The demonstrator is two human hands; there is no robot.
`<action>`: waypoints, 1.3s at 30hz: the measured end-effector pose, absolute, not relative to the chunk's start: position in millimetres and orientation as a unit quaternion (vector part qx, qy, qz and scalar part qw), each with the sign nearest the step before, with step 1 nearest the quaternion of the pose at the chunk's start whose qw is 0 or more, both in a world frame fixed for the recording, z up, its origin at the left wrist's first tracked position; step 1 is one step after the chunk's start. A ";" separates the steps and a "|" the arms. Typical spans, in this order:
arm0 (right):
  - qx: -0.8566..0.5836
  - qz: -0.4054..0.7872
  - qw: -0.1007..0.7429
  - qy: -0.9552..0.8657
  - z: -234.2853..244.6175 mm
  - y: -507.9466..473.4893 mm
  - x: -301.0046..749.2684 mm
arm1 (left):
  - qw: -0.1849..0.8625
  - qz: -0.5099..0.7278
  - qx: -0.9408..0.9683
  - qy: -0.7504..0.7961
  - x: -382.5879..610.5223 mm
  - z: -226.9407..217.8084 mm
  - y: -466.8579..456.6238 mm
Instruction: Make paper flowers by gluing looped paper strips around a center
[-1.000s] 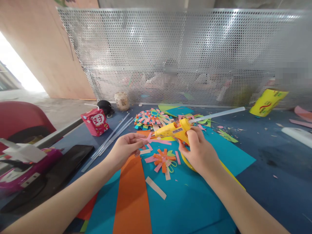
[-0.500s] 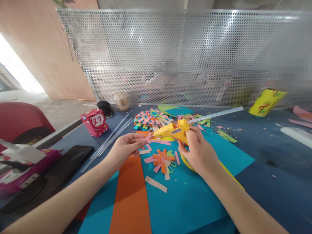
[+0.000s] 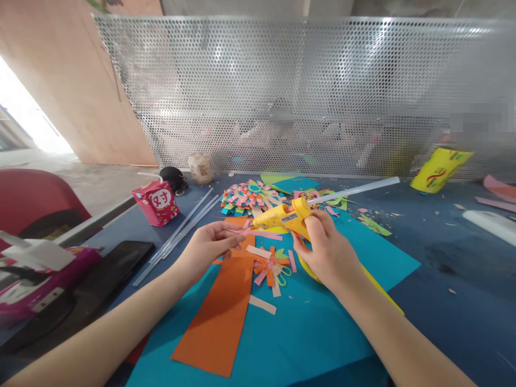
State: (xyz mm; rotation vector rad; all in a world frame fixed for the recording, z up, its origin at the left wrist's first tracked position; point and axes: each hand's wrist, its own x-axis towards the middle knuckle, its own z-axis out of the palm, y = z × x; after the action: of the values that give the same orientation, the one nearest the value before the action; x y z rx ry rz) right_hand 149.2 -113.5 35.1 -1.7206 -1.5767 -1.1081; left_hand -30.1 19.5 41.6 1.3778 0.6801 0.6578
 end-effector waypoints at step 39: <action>-0.924 -0.192 0.142 -0.298 8.8 -114.9 234.1 | 0.577 0.253 0.741 0.231 -32.0 35.1 14.0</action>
State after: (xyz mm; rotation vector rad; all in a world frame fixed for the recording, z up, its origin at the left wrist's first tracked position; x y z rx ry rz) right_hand 234.1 -114.9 8.8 -2.6675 -0.8594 -0.5553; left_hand -32.0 14.0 35.1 1.7334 0.5416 0.5931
